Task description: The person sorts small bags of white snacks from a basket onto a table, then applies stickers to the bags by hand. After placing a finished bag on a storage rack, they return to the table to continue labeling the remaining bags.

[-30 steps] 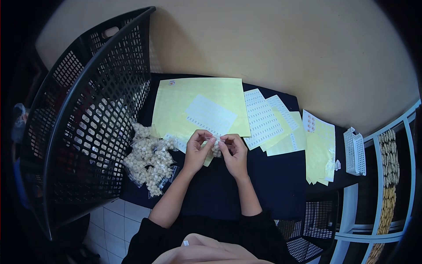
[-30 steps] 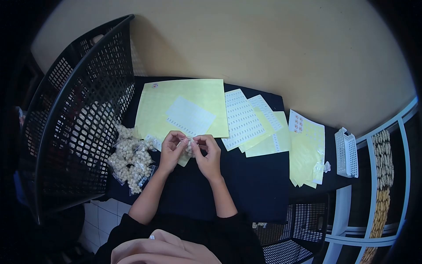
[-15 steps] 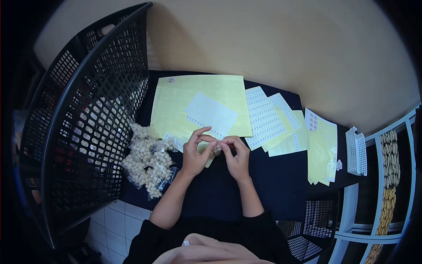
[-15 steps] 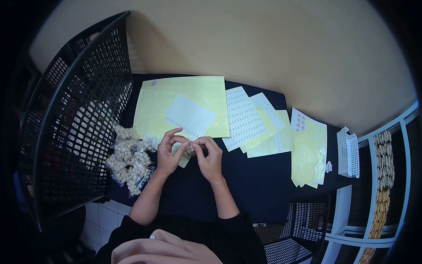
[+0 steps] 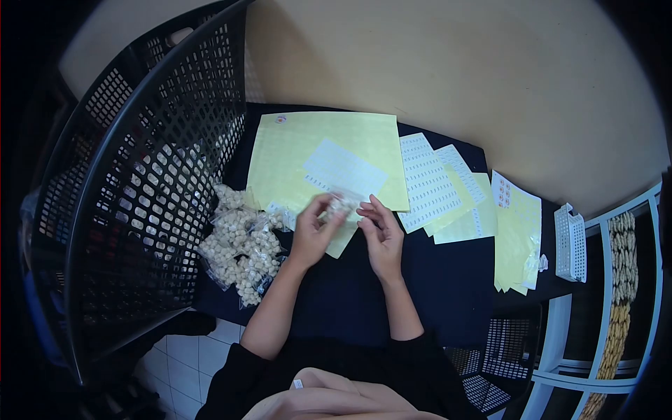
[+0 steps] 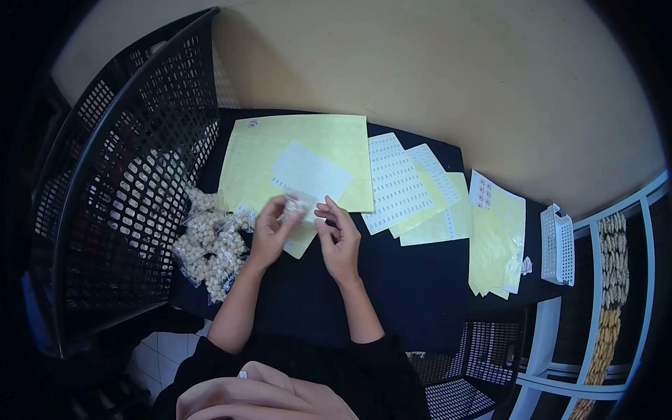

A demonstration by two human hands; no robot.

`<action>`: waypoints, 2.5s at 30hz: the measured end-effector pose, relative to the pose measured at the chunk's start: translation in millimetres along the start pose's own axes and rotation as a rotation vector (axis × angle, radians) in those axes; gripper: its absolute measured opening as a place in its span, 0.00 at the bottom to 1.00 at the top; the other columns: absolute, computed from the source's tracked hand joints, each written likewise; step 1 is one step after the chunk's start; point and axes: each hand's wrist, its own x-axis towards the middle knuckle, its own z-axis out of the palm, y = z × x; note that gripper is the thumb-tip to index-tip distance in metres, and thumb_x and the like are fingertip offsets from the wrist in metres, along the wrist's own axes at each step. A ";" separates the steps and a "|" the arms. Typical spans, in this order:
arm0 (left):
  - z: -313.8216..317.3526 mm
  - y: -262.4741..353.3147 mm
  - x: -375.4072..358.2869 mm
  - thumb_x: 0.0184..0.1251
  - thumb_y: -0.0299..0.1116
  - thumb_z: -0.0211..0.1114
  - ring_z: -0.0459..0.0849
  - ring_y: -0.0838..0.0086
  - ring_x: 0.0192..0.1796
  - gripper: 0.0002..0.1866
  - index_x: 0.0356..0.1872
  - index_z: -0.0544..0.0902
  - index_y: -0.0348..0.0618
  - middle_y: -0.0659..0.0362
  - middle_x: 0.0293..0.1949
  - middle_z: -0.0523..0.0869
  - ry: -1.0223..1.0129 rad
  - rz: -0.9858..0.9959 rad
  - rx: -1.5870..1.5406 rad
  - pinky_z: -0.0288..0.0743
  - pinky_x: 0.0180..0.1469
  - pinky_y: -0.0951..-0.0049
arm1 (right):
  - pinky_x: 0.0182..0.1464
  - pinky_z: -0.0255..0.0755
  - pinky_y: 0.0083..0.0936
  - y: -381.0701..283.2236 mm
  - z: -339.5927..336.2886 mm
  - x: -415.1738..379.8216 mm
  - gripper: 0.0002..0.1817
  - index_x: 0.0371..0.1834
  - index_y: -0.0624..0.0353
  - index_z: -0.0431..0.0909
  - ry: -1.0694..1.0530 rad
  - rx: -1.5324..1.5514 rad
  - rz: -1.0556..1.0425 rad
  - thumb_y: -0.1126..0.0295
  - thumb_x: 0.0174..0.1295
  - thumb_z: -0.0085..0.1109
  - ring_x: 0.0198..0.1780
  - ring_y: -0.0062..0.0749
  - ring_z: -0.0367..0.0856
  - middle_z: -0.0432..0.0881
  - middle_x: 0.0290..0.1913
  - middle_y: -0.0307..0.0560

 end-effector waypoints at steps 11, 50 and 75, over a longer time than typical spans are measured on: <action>-13.0 3.3 8.6 0.64 0.28 0.48 0.77 0.73 0.44 0.12 0.48 0.66 0.37 0.54 0.43 0.75 0.470 -0.093 -0.714 0.75 0.42 0.74 | 0.60 0.59 0.36 11.9 11.7 -21.5 0.24 0.45 0.68 0.71 -0.334 -0.832 -0.218 0.69 0.44 0.63 0.58 0.46 0.65 0.70 0.52 0.55; 25.0 5.9 -4.7 0.62 0.26 0.52 0.72 0.81 0.42 0.10 0.44 0.69 0.37 0.60 0.38 0.74 0.145 -0.117 -0.220 0.65 0.46 0.81 | 0.49 0.65 0.20 6.3 -3.9 -5.5 0.05 0.32 0.67 0.78 0.054 0.134 0.080 0.80 0.51 0.57 0.46 0.25 0.71 0.72 0.43 0.46; 33.1 2.0 -12.1 0.59 0.21 0.52 0.73 0.80 0.44 0.11 0.44 0.69 0.35 0.58 0.41 0.74 -0.021 -0.166 -0.297 0.71 0.45 0.81 | 0.40 0.71 0.15 13.3 -3.1 -5.3 0.05 0.32 0.68 0.78 0.130 0.141 0.078 0.81 0.50 0.58 0.38 0.22 0.74 0.71 0.39 0.45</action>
